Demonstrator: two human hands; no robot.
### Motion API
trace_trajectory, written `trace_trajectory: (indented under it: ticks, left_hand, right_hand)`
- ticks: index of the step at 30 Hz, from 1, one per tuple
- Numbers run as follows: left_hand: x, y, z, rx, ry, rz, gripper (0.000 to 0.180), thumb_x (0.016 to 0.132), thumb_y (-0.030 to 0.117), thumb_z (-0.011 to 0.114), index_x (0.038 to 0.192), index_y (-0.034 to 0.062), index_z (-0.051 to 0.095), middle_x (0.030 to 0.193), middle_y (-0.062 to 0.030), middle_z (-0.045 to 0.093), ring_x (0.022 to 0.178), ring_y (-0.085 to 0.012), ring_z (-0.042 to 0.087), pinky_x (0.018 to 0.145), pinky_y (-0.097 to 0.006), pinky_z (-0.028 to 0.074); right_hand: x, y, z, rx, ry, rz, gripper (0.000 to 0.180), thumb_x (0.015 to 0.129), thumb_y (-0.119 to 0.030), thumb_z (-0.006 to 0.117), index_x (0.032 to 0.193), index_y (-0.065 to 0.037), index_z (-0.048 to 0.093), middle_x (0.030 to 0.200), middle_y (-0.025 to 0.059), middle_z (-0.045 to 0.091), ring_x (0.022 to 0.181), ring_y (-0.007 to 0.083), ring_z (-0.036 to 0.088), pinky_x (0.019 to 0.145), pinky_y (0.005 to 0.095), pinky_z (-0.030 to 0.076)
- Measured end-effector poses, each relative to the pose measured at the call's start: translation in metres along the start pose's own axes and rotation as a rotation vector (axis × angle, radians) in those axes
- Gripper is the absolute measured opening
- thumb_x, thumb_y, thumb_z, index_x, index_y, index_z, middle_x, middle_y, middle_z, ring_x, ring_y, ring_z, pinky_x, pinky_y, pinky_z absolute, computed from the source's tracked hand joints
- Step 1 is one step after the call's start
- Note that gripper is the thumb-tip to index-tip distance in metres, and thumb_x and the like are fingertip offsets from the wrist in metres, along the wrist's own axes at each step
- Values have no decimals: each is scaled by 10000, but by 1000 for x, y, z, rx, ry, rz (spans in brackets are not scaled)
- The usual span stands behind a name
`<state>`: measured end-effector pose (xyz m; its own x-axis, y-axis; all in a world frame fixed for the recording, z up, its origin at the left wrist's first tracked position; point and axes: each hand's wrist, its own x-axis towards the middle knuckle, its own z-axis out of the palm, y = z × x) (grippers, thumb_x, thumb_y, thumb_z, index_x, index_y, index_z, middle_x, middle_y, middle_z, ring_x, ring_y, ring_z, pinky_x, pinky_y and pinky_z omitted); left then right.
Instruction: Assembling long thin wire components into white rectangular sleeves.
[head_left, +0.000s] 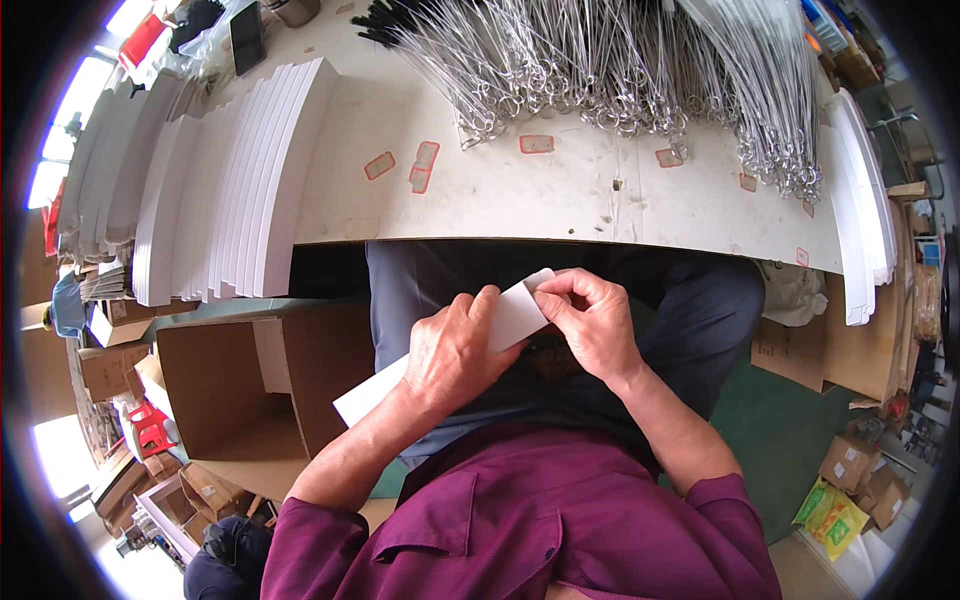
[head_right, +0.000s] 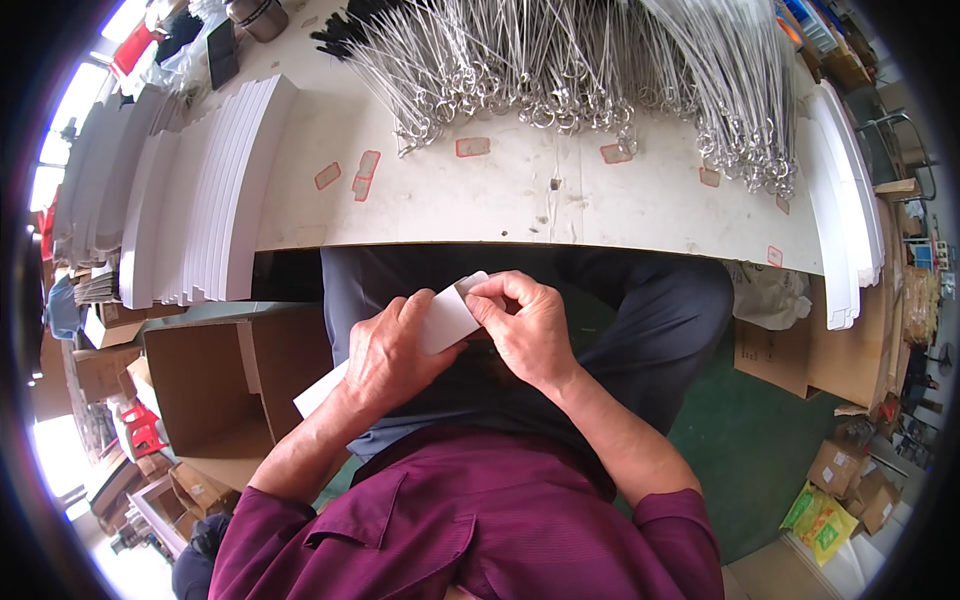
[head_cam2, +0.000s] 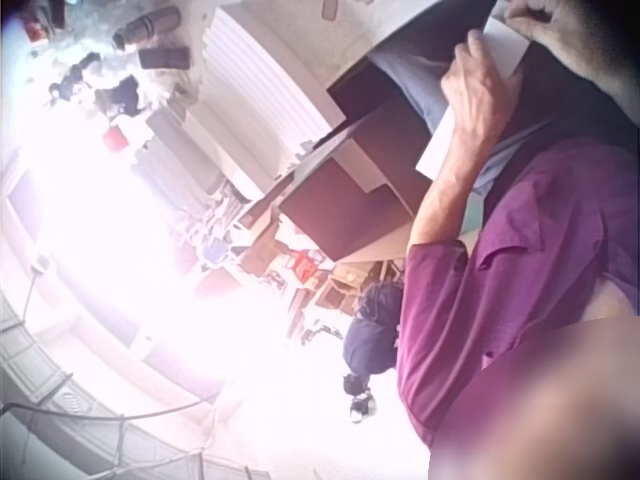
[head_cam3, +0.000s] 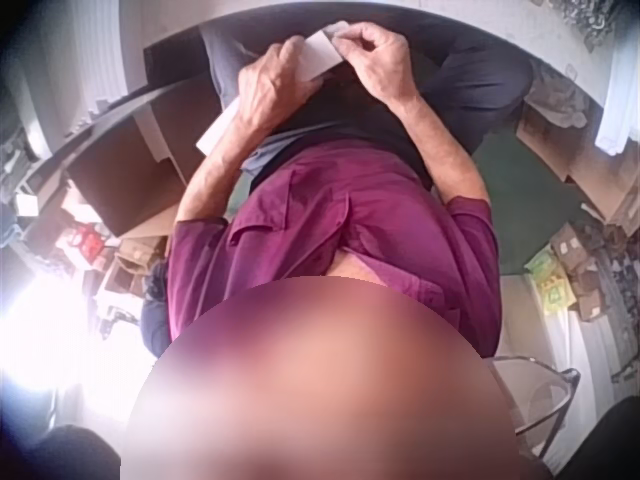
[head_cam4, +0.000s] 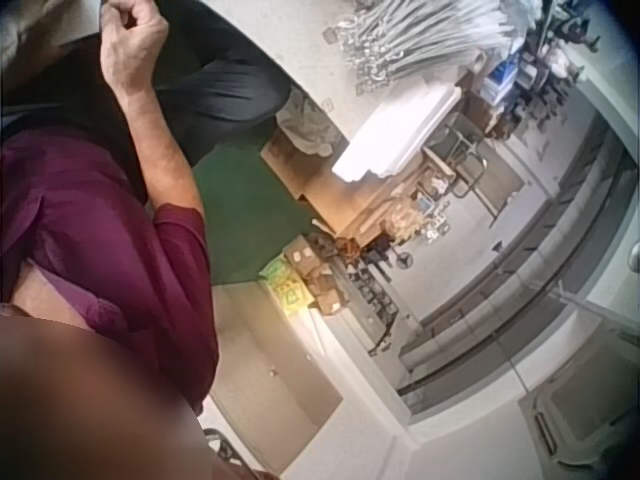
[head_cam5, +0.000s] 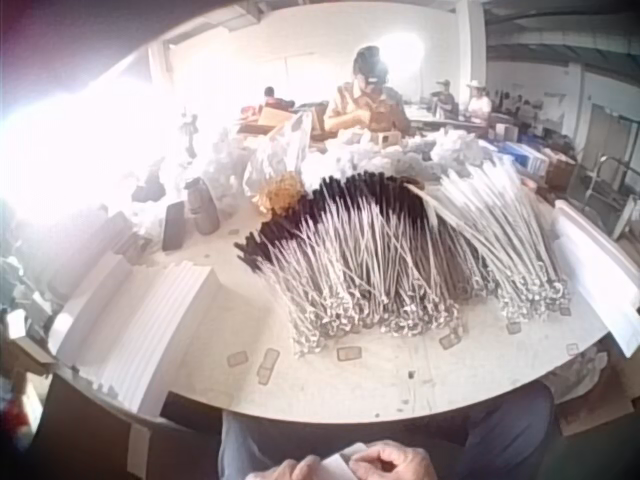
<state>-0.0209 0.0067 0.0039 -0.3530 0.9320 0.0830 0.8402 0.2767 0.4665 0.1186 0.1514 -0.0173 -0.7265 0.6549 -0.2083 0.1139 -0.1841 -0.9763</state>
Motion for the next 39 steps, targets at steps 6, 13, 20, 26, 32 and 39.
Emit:
trace_trajectory:
  ticks: [6, 13, 20, 26, 32, 39]
  left_hand:
    - [0, 2, -3, -32, -45, -34, 720, 751, 356, 898, 1296, 29, 558, 889, -157, 679, 749, -328, 724, 628, -435, 596]
    - [5, 3, -11, -93, -105, -104, 760, 787, 380, 872, 1375, 51, 519, 981, -192, 711, 842, -355, 743, 679, -449, 608]
    - [6, 4, -10, -303, -125, -144, 774, 800, 275, 847, 1445, 88, 462, 1088, -238, 709, 963, -407, 728, 788, -485, 605]
    - [6, 4, -8, -321, -150, -157, 800, 779, 231, 853, 1456, 112, 444, 1123, -239, 695, 981, -415, 722, 797, -490, 603]
    - [4, 11, -8, -331, -212, -169, 776, 748, 162, 875, 1417, 129, 482, 1210, -206, 693, 1037, -396, 724, 843, -454, 619]
    - [4, 13, -5, -288, -174, -153, 686, 778, 146, 845, 1376, 139, 509, 1144, -187, 697, 983, -392, 730, 818, -447, 625]
  right_hand:
    - [0, -8, -9, -254, -114, -258, 143, 1011, -73, 656, 1088, 18, 736, 934, 68, 729, 821, 130, 684, 697, 280, 549]
    - [-11, -23, -18, -147, -205, -27, 206, 1018, -14, 611, 1176, 23, 738, 965, 83, 761, 849, 121, 719, 744, 255, 581]
    - [-15, -17, -7, -177, -133, -110, 162, 1016, -11, 627, 1119, 23, 748, 918, 107, 764, 797, 140, 734, 709, 268, 587]
    - [-19, -11, -2, 40, -62, 31, 183, 1015, -19, 641, 1187, 17, 692, 896, 78, 751, 754, 99, 706, 638, 238, 558]
    - [-16, -14, -1, 20, -69, 167, 185, 1003, -36, 666, 1169, 45, 663, 836, 72, 742, 623, 91, 665, 543, 240, 526]
    - [-20, -2, 9, -441, 46, -342, 205, 1009, -64, 652, 1177, 48, 694, 869, 190, 756, 722, 287, 764, 614, 331, 591]
